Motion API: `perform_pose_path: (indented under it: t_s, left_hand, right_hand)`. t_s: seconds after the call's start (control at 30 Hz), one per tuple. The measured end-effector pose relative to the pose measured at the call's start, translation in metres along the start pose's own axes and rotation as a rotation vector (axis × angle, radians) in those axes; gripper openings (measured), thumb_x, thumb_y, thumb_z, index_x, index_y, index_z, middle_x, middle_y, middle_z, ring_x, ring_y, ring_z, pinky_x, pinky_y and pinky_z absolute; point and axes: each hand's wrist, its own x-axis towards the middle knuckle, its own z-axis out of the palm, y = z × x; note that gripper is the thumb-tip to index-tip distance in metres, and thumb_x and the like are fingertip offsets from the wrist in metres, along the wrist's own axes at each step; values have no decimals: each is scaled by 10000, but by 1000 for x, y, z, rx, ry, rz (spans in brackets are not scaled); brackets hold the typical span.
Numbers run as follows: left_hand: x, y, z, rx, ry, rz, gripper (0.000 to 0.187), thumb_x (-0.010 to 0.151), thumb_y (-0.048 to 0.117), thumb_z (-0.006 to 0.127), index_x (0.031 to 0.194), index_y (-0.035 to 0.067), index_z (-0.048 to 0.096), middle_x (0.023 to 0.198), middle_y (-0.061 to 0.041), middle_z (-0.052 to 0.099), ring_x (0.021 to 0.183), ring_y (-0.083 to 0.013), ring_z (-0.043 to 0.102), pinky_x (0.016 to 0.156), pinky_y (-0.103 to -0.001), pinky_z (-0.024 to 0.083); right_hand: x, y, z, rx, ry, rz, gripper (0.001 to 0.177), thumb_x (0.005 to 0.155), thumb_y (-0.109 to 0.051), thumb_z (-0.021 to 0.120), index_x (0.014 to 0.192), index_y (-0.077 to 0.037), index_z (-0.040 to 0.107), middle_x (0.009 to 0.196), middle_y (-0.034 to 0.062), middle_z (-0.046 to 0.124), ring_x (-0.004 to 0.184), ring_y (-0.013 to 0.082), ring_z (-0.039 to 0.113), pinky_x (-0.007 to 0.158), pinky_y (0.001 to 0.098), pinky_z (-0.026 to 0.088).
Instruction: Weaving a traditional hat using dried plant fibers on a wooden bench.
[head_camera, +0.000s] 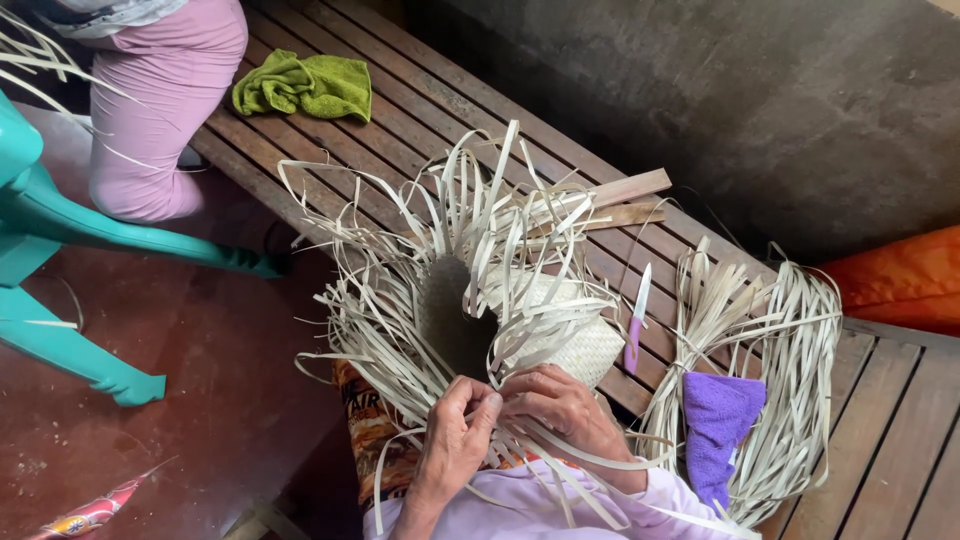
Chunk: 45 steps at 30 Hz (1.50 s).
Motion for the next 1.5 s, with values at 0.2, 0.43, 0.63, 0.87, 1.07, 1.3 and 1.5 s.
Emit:
perform_pose_path:
  t_s: [0.2, 0.43, 0.63, 0.87, 1.07, 1.3, 1.5]
  left_hand:
    - [-2, 3, 4, -34, 14, -33, 128, 882, 162, 588, 783, 81, 605, 775, -23, 600, 682, -129, 571, 603, -273, 490]
    - [-10, 14, 15, 152, 176, 95, 78, 834, 130, 561, 763, 97, 565, 779, -34, 577, 632, -194, 607, 580, -323, 516]
    - [-13, 22, 21, 201, 235, 83, 39, 817, 134, 554, 790, 109, 542, 784, -32, 547, 621, -207, 580, 553, -334, 482]
    - [-13, 10, 24, 186, 196, 97, 98, 841, 165, 541, 775, 93, 549, 779, -37, 556, 655, -205, 592, 599, -335, 503]
    - [-15, 3, 26, 230, 196, 110, 122, 878, 192, 529, 800, 102, 556, 797, -22, 562, 655, -200, 593, 577, -339, 492]
    - [-17, 17, 26, 218, 201, 118, 121, 893, 204, 526, 818, 118, 566, 799, -17, 561, 643, -206, 579, 547, -346, 470]
    - [-17, 11, 38, 367, 202, 207, 110, 930, 193, 504, 869, 106, 533, 825, -62, 503, 702, -277, 560, 622, -409, 445]
  right_hand:
    - [-10, -2, 4, -37, 55, -2, 147, 973, -202, 551, 961, -82, 635, 988, 67, 641, 869, 238, 583, 776, 347, 472]
    - [-27, 15, 17, -203, 10, 305, 87, 785, -257, 615, 799, -175, 591, 720, -46, 623, 657, 159, 544, 611, 296, 408]
    - [-27, 22, 27, 25, 98, 414, 178, 838, -302, 719, 777, -145, 664, 681, -8, 638, 563, 130, 587, 504, 272, 454]
    - [-30, 27, 27, 32, 33, 387, 149, 805, -203, 688, 713, -142, 587, 622, -26, 582, 528, 128, 514, 471, 278, 399]
    - [-27, 25, 19, 140, -29, 425, 294, 878, -387, 670, 698, -160, 619, 621, -35, 588, 555, 118, 535, 508, 272, 418]
    - [-15, 3, -9, 614, -10, 790, 202, 824, -232, 677, 702, -74, 653, 655, -3, 627, 621, 74, 563, 575, 235, 419]
    - [-12, 16, -8, 758, 16, 799, 291, 867, -320, 652, 794, -43, 703, 703, 16, 664, 624, 87, 565, 574, 233, 419]
